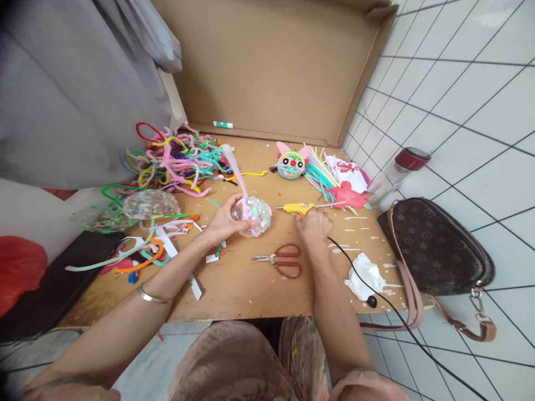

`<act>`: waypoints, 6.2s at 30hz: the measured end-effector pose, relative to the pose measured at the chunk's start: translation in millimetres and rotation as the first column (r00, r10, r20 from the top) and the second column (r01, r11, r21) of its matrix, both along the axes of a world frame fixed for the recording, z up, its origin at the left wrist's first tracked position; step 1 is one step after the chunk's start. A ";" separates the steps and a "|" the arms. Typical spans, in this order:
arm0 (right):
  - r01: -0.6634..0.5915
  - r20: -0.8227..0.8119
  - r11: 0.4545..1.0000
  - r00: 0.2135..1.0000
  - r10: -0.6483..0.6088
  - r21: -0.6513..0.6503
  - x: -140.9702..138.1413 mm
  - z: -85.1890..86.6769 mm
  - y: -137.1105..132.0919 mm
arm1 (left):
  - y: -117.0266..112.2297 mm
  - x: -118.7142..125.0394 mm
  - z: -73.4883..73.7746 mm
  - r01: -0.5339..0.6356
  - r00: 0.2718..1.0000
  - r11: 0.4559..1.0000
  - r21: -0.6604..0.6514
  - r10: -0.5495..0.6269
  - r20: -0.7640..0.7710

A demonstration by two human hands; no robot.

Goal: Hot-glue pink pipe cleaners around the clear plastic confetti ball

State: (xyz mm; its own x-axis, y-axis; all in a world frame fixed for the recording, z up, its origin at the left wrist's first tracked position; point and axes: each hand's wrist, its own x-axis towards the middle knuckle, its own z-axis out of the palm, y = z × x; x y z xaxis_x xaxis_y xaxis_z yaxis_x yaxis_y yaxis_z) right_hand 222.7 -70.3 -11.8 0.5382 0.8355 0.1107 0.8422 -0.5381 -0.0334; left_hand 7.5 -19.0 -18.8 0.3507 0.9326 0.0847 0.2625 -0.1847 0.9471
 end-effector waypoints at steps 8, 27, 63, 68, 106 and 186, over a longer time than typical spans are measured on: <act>0.029 -0.031 0.999 0.999 -0.030 -0.036 -0.8 -2.0 2.0 | 0.3 0.7 -0.5 0.004 1.000 1.000 0.015 -0.004 0.001; 0.150 -0.211 0.864 0.976 -0.052 0.480 0.7 7.4 -3.3 | 2.6 -0.3 -3.5 0.006 1.000 1.000 0.015 -0.006 0.019; -0.218 0.073 0.638 0.967 0.245 0.739 -25.0 0.7 -12.6 | -2.9 -0.7 4.4 0.068 0.997 0.996 0.060 -0.070 0.030; -0.238 0.118 0.661 0.968 0.222 0.712 -22.3 0.9 -12.9 | -5.6 -1.4 10.5 0.066 0.998 0.997 0.045 -0.067 0.016; -0.396 0.244 0.475 0.904 0.351 0.786 -16.1 0.1 -13.2 | -2.5 -1.4 5.9 0.086 0.996 0.994 0.069 -0.089 0.033; -0.403 0.243 0.469 0.899 0.364 0.786 -12.2 -2.3 -13.9 | -4.0 -1.8 7.7 0.080 0.997 0.993 0.092 -0.079 -0.008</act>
State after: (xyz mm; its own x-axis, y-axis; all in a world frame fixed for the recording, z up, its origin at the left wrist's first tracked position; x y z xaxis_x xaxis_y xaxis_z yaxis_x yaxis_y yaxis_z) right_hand 210.4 -84.3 -14.1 0.1663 0.4992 0.8504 0.9681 0.0813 -0.2371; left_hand 5.7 -23.0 -11.0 0.4239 0.8901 0.1673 0.2474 -0.2914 0.9241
